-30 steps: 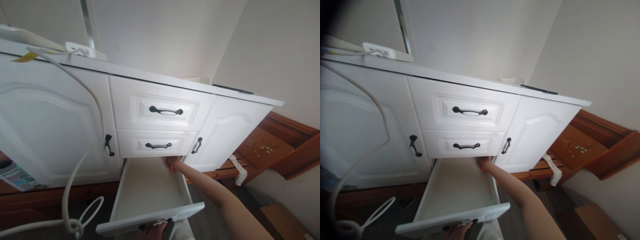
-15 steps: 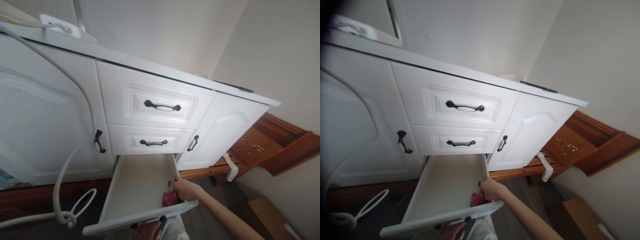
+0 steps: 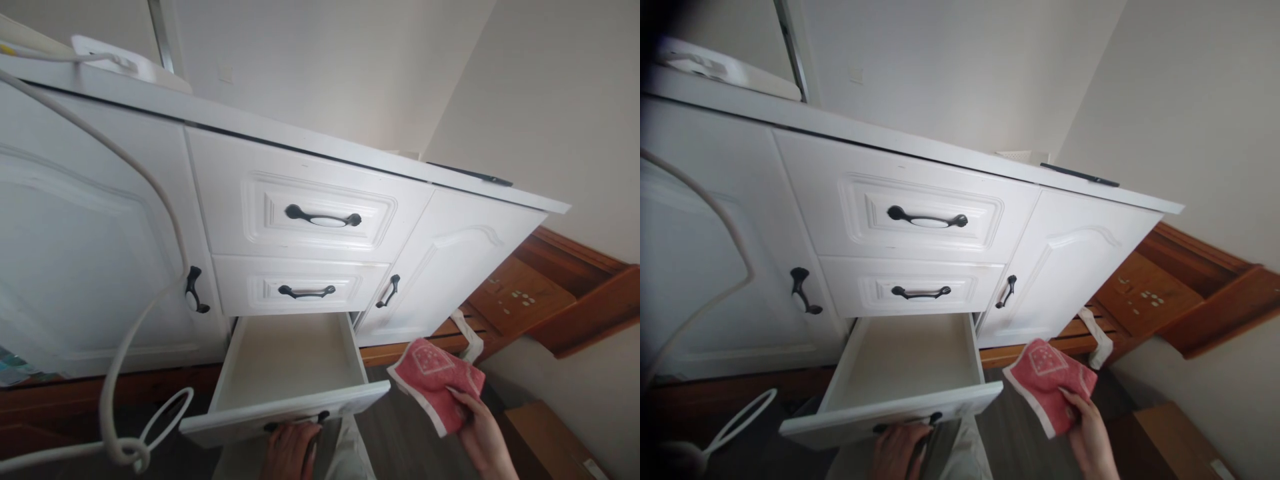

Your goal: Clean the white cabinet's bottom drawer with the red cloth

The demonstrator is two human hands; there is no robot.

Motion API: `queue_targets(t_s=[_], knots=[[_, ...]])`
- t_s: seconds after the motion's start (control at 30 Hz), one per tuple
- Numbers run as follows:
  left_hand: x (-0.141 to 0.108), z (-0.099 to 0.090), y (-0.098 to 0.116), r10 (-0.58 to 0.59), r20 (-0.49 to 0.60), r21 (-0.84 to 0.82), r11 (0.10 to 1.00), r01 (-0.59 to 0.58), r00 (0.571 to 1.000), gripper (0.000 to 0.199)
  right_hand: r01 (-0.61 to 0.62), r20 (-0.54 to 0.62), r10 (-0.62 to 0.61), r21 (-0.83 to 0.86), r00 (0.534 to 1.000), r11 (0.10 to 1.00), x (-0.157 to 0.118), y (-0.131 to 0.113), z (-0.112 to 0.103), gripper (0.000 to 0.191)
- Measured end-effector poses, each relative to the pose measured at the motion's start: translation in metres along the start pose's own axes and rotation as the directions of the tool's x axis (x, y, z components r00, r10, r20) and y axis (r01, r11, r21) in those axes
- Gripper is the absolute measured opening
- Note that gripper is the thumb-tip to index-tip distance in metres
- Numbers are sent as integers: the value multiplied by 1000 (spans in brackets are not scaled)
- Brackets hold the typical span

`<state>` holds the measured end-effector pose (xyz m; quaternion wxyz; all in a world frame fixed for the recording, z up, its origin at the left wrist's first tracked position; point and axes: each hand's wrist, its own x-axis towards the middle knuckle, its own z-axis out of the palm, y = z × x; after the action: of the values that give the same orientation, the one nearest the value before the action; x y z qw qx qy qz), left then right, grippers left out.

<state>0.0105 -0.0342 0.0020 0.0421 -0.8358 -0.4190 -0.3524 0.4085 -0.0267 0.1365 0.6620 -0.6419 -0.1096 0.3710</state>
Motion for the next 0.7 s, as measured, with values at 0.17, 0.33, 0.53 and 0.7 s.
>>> queue_targets(t_s=[0.17,0.33,0.53,0.7], knots=[[36,-2,-21,-47,19,1,999,47,999,37,-43,29,40,77,999,996,3,17,0,42],[61,9,-41,-142,110,-112,982,155,984,38,-85,83,75,131,994,988,1,36,18,50],[87,15,-66,-176,215,-179,960,215,961,41,-94,126,83,86,989,992,-3,52,31,52],[109,23,-82,-184,200,-179,959,221,962,43,-92,77,84,102,993,991,-2,64,29,53]])
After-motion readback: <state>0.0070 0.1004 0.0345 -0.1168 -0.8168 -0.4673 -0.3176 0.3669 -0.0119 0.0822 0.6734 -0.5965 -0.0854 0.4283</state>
